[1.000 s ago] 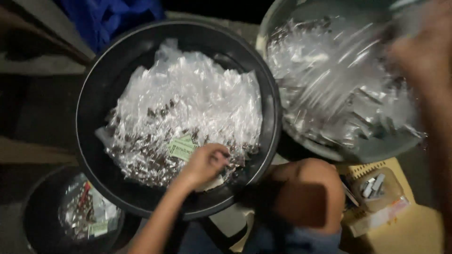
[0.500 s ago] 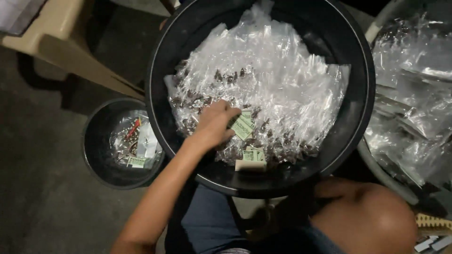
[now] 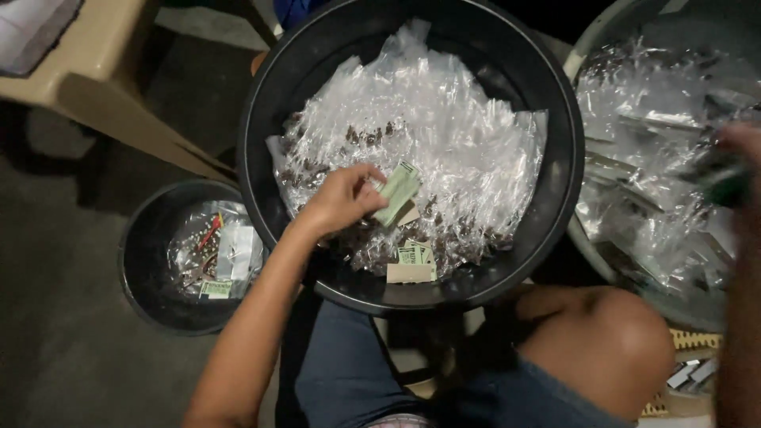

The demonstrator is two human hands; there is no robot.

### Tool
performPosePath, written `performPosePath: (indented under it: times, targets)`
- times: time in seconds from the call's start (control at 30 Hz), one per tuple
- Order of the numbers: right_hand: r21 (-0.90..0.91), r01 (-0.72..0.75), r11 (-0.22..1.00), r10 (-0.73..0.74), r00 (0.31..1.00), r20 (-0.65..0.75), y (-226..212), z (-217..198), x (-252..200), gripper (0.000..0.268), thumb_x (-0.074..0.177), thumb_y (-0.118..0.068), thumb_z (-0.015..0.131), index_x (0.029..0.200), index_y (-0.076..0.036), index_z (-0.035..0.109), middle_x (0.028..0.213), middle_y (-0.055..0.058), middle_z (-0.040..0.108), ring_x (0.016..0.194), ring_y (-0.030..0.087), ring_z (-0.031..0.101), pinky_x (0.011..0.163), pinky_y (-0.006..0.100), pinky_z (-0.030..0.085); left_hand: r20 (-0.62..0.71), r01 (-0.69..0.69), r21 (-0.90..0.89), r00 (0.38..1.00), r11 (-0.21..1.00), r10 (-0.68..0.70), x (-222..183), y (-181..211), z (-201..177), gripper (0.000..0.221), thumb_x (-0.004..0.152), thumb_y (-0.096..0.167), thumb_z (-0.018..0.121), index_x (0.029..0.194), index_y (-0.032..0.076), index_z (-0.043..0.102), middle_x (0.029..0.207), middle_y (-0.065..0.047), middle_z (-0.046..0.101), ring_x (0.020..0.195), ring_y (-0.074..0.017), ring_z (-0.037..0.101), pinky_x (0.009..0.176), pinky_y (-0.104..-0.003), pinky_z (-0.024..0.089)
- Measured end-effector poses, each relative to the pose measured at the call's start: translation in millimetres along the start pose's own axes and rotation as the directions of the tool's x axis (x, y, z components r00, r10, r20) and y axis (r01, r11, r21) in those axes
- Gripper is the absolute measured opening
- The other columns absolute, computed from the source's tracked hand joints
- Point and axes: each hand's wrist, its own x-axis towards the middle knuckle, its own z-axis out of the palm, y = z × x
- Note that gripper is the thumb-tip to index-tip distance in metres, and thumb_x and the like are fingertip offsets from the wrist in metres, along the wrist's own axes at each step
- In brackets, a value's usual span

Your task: Attaching labels to small plastic bags containing metal parts using a stapler.

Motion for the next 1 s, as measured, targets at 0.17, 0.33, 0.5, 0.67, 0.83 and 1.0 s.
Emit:
performPosePath:
  times: [0.17, 0.33, 0.5, 0.67, 0.83, 1.0]
  targets:
    - [-0.016, -0.008, 1.000, 0.011, 0.981, 0.194, -157, 121, -164, 0.024, 0.086, -0.017, 0.078, 0.108, -0.018, 0.067, 0.106, -0.003, 0.073, 0.083, 0.010, 0.064, 0.070, 0.026, 0.050, -0.249, 0.011, -0.495, 0.956, 0.869, -0.154, 13, 106, -1, 0.022, 0.086, 0.029, 0.072, 0.095, 0.013, 0.060, 0.106, -0.008, 0.072, 0.102, -0.0242, 0.073, 0.090, -0.033, 0.065]
    - [0.379, -0.157, 0.912, 0.012, 0.934, 0.357, -172, 163, -191, 0.046, 0.074, -0.008, 0.080, 0.113, -0.008, 0.055, 0.107, 0.005, 0.069, 0.099, 0.017, 0.068, 0.085, 0.026, 0.060, -0.342, -0.333, -0.500, 0.924, 0.799, 0.171, 52, 156, 34, 0.024, 0.077, 0.032, 0.079, 0.088, 0.015, 0.066, 0.098, -0.004, 0.070, 0.087, -0.0163, 0.065, 0.078, -0.028, 0.058]
    - [0.664, -0.080, 0.743, -0.076, 0.976, 0.203, -143, 150, -150, 0.036, 0.076, 0.001, 0.078, 0.106, -0.007, 0.062, 0.097, 0.005, 0.068, 0.092, 0.021, 0.074, 0.081, 0.031, 0.067, -0.106, -0.408, -0.397, 0.910, 0.822, 0.401, 97, 145, 41, 0.028, 0.080, 0.027, 0.080, 0.104, 0.017, 0.070, 0.108, -0.002, 0.075, 0.096, -0.0180, 0.072, 0.084, -0.028, 0.062]
    - [0.343, 0.228, 0.911, -0.181, 0.970, -0.165, -99, 123, -113, 0.044, 0.081, -0.014, 0.090, 0.098, -0.017, 0.049, 0.092, -0.001, 0.059, 0.083, 0.014, 0.066, 0.071, 0.029, 0.060, -0.406, 0.068, 0.232, 0.913, 0.970, 0.034, 159, 67, 64, 0.024, 0.093, 0.025, 0.066, 0.074, 0.011, 0.066, 0.076, -0.007, 0.071, 0.078, -0.0336, 0.066, 0.082, -0.049, 0.042]
    - [0.374, 0.249, 0.893, -0.161, 0.955, -0.251, -100, 117, -115, 0.052, 0.082, -0.008, 0.092, 0.110, -0.015, 0.049, 0.101, 0.002, 0.063, 0.087, 0.016, 0.072, 0.070, 0.033, 0.066, -0.403, 0.230, 0.596, 0.914, 0.769, 0.039, 173, -18, 137, 0.022, 0.087, 0.033, 0.070, 0.100, 0.015, 0.067, 0.077, -0.002, 0.066, 0.074, -0.0246, 0.062, 0.079, -0.044, 0.042]
    - [0.356, 0.105, 0.929, -0.033, 0.979, -0.202, -115, 115, -124, 0.055, 0.077, -0.009, 0.090, 0.109, -0.014, 0.046, 0.103, 0.000, 0.060, 0.091, 0.014, 0.066, 0.075, 0.027, 0.065, -0.364, 0.193, 0.407, 0.931, 0.893, -0.035, 155, 26, 106, 0.026, 0.105, 0.022, 0.057, 0.081, 0.015, 0.064, 0.056, 0.006, 0.048, 0.052, -0.0160, 0.048, 0.088, -0.043, 0.044]
